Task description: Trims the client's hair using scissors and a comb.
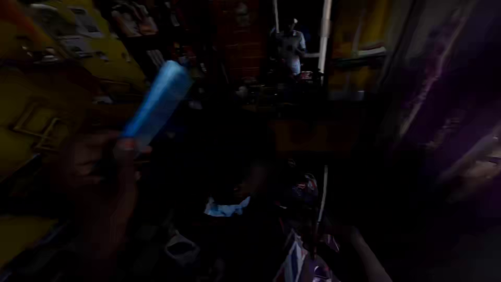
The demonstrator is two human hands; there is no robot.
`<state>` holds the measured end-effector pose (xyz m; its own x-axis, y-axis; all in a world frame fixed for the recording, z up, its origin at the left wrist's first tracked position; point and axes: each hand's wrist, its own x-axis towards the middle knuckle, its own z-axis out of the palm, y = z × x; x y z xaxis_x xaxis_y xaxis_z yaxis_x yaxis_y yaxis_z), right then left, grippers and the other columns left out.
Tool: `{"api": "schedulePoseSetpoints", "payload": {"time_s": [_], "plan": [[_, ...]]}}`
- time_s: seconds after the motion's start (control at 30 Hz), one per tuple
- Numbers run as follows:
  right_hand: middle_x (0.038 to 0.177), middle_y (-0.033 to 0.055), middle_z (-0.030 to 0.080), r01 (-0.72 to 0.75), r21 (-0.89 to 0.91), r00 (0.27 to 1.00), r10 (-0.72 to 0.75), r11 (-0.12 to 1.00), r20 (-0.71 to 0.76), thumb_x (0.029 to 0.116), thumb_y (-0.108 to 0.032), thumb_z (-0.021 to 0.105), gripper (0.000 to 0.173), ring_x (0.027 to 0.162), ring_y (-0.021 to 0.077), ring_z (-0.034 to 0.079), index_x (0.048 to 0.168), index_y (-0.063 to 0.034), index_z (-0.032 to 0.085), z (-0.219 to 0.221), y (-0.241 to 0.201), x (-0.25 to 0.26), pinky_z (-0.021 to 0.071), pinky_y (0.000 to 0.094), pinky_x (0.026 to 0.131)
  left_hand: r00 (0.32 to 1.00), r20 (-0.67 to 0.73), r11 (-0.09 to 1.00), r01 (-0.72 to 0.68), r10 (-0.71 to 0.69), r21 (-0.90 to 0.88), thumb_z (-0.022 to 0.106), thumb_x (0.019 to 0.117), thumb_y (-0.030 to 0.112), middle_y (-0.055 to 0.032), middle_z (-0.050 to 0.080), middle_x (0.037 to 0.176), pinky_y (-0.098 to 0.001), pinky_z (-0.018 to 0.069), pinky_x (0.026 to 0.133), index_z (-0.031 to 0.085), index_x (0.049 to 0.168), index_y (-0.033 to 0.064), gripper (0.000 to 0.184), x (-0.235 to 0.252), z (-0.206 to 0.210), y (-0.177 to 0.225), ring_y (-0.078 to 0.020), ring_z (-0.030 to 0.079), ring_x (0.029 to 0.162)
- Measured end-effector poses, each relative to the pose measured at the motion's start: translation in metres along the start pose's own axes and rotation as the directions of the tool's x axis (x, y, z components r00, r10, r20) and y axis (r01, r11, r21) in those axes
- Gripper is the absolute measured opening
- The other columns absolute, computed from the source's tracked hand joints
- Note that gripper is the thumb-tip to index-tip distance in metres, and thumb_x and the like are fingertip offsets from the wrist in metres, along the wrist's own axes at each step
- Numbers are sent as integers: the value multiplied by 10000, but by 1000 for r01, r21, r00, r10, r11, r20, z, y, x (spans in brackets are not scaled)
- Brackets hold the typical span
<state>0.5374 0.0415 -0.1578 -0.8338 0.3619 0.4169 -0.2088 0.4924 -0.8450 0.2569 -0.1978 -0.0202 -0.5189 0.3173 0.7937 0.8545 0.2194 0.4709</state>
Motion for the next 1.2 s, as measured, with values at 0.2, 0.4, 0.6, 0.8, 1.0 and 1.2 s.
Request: {"api": "schedulePoseSetpoints", "payload": {"time_s": [0.2,0.4,0.6,0.8,1.0,1.2], "plan": [[985,-10,756,19,-112,988,-35,994,-150,847,-84,717,247,857,134,736,1091,-121,705,35,-2,23,646,329,735,963,262,997,-41,55,-59,601,1030,239,-1,749,962,-327,616,726,719,1136,79,226,4,-26,-55,-90,708,810],[936,-57,758,-92,-265,970,27,960,-240,846,-144,740,224,803,110,729,1064,-179,707,46,-13,30,633,297,684,962,211,984,-166,175,-63,600,1033,348,46,752,971,-342,587,755,737,1134,136,272,-50,-4,-87,-66,698,832],[946,-102,742,-125,-494,975,15,861,-222,840,-182,746,245,845,71,719,1078,-219,701,30,-17,52,631,332,745,961,162,963,-242,222,117,567,1041,331,-15,766,916,-411,538,704,774,1071,119,297,-92,4,-81,-154,701,782],[924,144,722,76,-894,954,-293,441,-63,878,17,677,221,842,362,710,1089,-45,702,-1,-37,99,546,595,793,980,198,998,7,4,-57,672,956,458,74,756,1091,-476,478,952,790,1117,219,312,-120,6,-83,-82,683,1023],[956,189,712,301,-948,886,-399,106,237,897,114,617,224,853,391,703,1074,-8,676,-10,-58,141,534,555,784,983,183,985,56,-26,-162,790,878,354,20,743,1131,-321,577,949,782,1133,172,313,-117,-2,-100,-121,686,1085],[985,197,693,408,-913,849,-371,4,377,942,107,574,189,886,389,691,1070,-8,651,0,-69,157,521,551,834,984,-43,985,-171,172,24,795,898,296,-3,739,1141,-329,515,886,790,1143,192,266,-108,5,-95,-129,660,1041]]}}
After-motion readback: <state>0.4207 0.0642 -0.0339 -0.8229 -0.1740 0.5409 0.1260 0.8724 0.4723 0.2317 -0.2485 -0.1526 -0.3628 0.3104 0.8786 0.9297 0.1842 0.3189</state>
